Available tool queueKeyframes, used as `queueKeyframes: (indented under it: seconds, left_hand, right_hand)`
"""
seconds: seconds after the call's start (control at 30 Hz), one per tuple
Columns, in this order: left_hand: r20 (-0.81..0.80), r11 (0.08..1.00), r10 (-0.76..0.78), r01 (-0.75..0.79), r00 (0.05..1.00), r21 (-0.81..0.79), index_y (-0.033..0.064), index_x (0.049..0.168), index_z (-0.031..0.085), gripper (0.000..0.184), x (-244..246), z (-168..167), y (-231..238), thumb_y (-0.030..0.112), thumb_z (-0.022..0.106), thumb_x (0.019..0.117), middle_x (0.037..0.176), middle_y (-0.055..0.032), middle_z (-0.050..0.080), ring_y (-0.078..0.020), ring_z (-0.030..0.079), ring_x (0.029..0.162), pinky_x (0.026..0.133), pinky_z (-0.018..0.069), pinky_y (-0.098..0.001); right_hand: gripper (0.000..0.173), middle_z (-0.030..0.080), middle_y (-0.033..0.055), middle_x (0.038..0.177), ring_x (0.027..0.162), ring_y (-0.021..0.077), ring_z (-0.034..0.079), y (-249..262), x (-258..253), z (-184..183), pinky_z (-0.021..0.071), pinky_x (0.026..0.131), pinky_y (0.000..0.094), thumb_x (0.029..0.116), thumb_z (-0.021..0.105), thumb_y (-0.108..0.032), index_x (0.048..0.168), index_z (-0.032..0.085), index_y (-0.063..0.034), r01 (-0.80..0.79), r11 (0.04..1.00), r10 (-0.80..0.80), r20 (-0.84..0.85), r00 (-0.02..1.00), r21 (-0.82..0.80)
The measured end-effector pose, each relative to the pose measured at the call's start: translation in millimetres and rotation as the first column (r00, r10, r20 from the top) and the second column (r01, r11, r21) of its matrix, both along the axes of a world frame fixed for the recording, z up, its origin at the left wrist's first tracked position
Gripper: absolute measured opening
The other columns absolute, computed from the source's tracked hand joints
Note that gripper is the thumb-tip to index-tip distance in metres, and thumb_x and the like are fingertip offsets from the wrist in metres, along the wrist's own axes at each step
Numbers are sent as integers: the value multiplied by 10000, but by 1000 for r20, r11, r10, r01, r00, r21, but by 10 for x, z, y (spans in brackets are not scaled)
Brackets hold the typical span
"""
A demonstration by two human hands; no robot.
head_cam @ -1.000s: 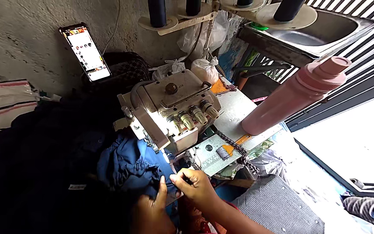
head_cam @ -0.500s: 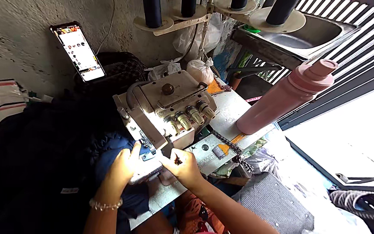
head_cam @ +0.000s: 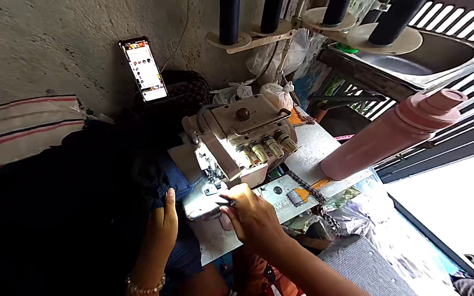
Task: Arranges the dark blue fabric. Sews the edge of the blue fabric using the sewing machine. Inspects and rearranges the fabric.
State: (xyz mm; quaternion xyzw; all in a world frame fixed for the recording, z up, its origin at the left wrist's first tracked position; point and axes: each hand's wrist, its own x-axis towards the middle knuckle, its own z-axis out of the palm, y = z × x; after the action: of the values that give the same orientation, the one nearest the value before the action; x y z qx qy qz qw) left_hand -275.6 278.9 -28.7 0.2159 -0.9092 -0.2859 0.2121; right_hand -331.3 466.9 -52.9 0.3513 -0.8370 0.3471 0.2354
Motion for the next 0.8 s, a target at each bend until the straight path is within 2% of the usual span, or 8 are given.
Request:
queueKeyframes:
  seconds: [0.27, 0.37, 0.43, 0.47, 0.53, 0.6, 0.7, 0.8]
  left_hand:
    - [-147, 992, -40, 57, 988, 109, -152, 1254, 595, 531, 191, -14, 75, 313, 388, 1102, 1193, -276, 668, -159, 629, 1185, 1029, 457, -274]
    - [13, 887, -375, 355, 927, 295, -59, 1360, 559, 620, 645, 131, -61, 471, 466, 1053, 1277, -171, 664, -177, 624, 1217, 1052, 495, -399]
    - [11, 709, -642, 588, 766, 390, -20, 1363, 620, 484, 1022, 340, -264, 335, 546, 1043, 1357, -134, 665, -189, 616, 1288, 1107, 476, -412]
    - [-21, 684, -668, 626, 744, 375, -7, 1299, 673, 390, 1126, 420, -398, 263, 557, 1043, 1326, -130, 683, -195, 626, 1274, 1105, 479, -409]
    - [-13, 832, -532, 526, 847, 175, 34, 1257, 688, 309, 1111, 414, -686, 202, 563, 1029, 1299, -121, 682, -222, 630, 1235, 1040, 514, -439]
    - [49, 926, -365, 368, 930, -79, 7, 1314, 644, 439, 849, 188, -872, 147, 643, 898, 1331, -207, 641, -412, 595, 1240, 996, 468, -627]
    - [124, 943, -300, 314, 946, -113, -13, 1398, 576, 627, 488, -6, -792, 65, 760, 804, 1290, -263, 642, -493, 583, 1217, 1025, 421, -689]
    - [106, 931, -338, 349, 935, -110, -20, 1249, 676, 375, 431, -69, -609, 95, 665, 893, 1143, -204, 727, -389, 690, 1095, 969, 504, -610]
  right_hand:
    - [134, 713, 146, 931, 695, 283, 704, -554, -192, 188, 545, 542, 395, 919, 627, -47, 981, 745, -38, 39, 946, -4, -110, 994, 323]
    - [115, 716, 103, 880, 690, 237, 715, -329, -152, 65, 575, 535, 385, 927, 643, -113, 949, 752, -85, 10, 991, -1, -63, 998, 135]
    - [207, 712, 76, 985, 810, 135, 701, 6, 14, -65, 594, 663, 321, 980, 615, -185, 1081, 748, -63, -87, 987, 122, 280, 952, -135]
    - [264, 691, 46, 1072, 844, 39, 651, 136, 123, -158, 566, 726, 226, 996, 606, -210, 1159, 699, -25, -104, 943, 260, 504, 824, -317]
    - [462, 637, -24, 1101, 677, -55, 538, 191, 358, -314, 460, 572, 131, 964, 647, -278, 1303, 533, 13, 28, 795, 550, 739, 388, -606]
    - [515, 603, -88, 870, 523, -52, 449, 43, 541, -426, 382, 451, 128, 927, 705, -329, 1301, 476, -60, 184, 699, 696, 716, 41, -691]
    - [228, 499, -97, 568, 433, -39, 415, -341, 600, -345, 347, 417, 131, 989, 624, -224, 1132, 600, -48, 326, 622, 773, 626, -109, -712]
    - [177, 505, -60, 546, 413, -22, 408, -565, 631, -191, 338, 403, 137, 1054, 562, -193, 1074, 626, -30, 461, 618, 757, 640, -130, -637]
